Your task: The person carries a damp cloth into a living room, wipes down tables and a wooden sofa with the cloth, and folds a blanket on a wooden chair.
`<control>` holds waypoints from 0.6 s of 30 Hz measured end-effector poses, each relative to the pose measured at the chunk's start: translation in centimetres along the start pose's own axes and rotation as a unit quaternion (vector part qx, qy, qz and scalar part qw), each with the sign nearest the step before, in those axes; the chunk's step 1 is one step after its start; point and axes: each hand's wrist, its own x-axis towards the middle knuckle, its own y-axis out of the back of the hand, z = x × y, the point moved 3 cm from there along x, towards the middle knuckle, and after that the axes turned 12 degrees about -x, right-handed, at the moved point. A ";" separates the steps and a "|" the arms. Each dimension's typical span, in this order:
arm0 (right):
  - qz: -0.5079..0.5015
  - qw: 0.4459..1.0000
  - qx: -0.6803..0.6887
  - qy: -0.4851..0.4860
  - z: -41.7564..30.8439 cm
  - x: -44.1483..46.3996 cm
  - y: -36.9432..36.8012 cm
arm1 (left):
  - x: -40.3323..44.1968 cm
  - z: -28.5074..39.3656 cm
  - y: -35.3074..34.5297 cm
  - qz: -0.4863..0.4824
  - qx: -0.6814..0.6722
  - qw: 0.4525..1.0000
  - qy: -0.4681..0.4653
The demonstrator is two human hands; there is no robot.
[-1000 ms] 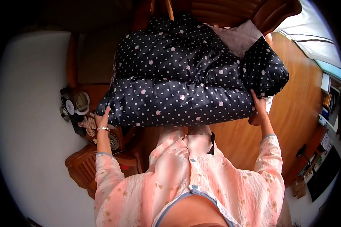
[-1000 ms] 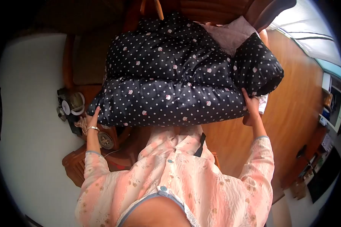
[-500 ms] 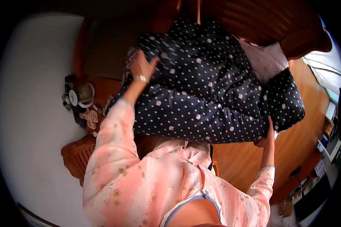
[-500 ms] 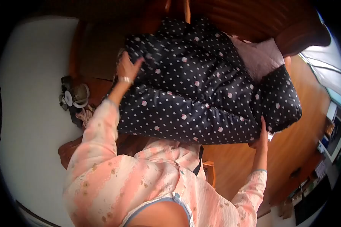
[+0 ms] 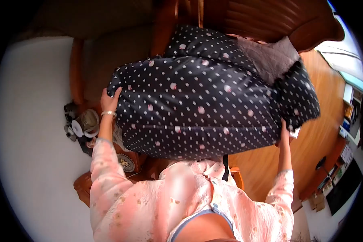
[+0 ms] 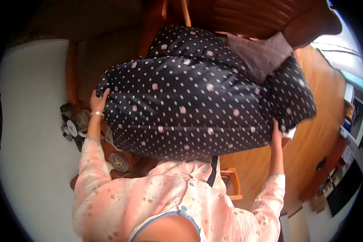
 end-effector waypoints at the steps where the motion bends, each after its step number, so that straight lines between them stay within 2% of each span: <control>1: -0.029 0.999 -0.039 -0.017 -0.6 -0.7 0.7 | -2.4 0.7 1.7 0.015 0.024 0.999 0.041; 2: -0.061 0.995 -0.068 -0.036 -0.2 0.4 1.8 | -1.3 -1.1 0.2 -0.028 0.037 0.997 0.056; 4: -0.039 0.996 -0.078 0.025 -1.2 0.5 0.6 | -0.6 0.5 -3.0 0.016 0.232 0.972 0.034; 6: -0.008 0.995 -0.057 0.085 -2.6 -1.8 0.8 | 0.8 4.4 -3.3 0.109 0.138 0.966 -0.189; 8: 0.018 0.995 -0.043 0.093 -2.6 -3.2 1.4 | 3.0 11.5 -4.6 0.106 0.047 0.928 -0.353; 10: -0.013 0.996 0.002 0.090 -2.0 -3.7 1.3 | 4.6 19.3 -8.0 -0.004 -0.041 0.925 -0.378; 11: -0.016 0.999 -0.026 0.033 -0.3 -2.6 1.8 | 5.6 22.2 -10.7 -0.049 -0.052 0.923 -0.379; 12: 0.073 0.992 0.004 0.102 -0.4 -4.1 1.7 | 5.3 25.5 -12.4 -0.094 -0.042 0.917 -0.385; 13: 0.180 0.974 -0.029 0.138 1.2 -4.2 2.0 | 5.7 27.6 -14.6 -0.153 -0.008 0.908 -0.389; 14: 0.283 0.941 -0.063 0.174 1.5 -5.5 2.2 | 5.3 29.5 -15.4 -0.160 -0.012 0.905 -0.394; 15: 0.361 0.861 -0.135 0.333 1.1 -7.9 1.9 | 5.0 31.0 -16.3 -0.186 0.146 0.893 -0.383; 16: 0.355 0.818 -0.151 0.426 -1.3 -11.1 1.2 | 4.8 31.7 -17.2 -0.207 0.302 0.858 -0.361; 17: 0.291 0.821 -0.160 0.465 -3.7 -13.9 -0.1 | 5.3 32.1 -18.1 -0.190 0.370 0.819 -0.395; 18: 0.227 0.815 -0.169 0.506 -5.1 -15.3 -1.7 | 5.3 32.4 -18.2 -0.212 0.367 0.818 -0.388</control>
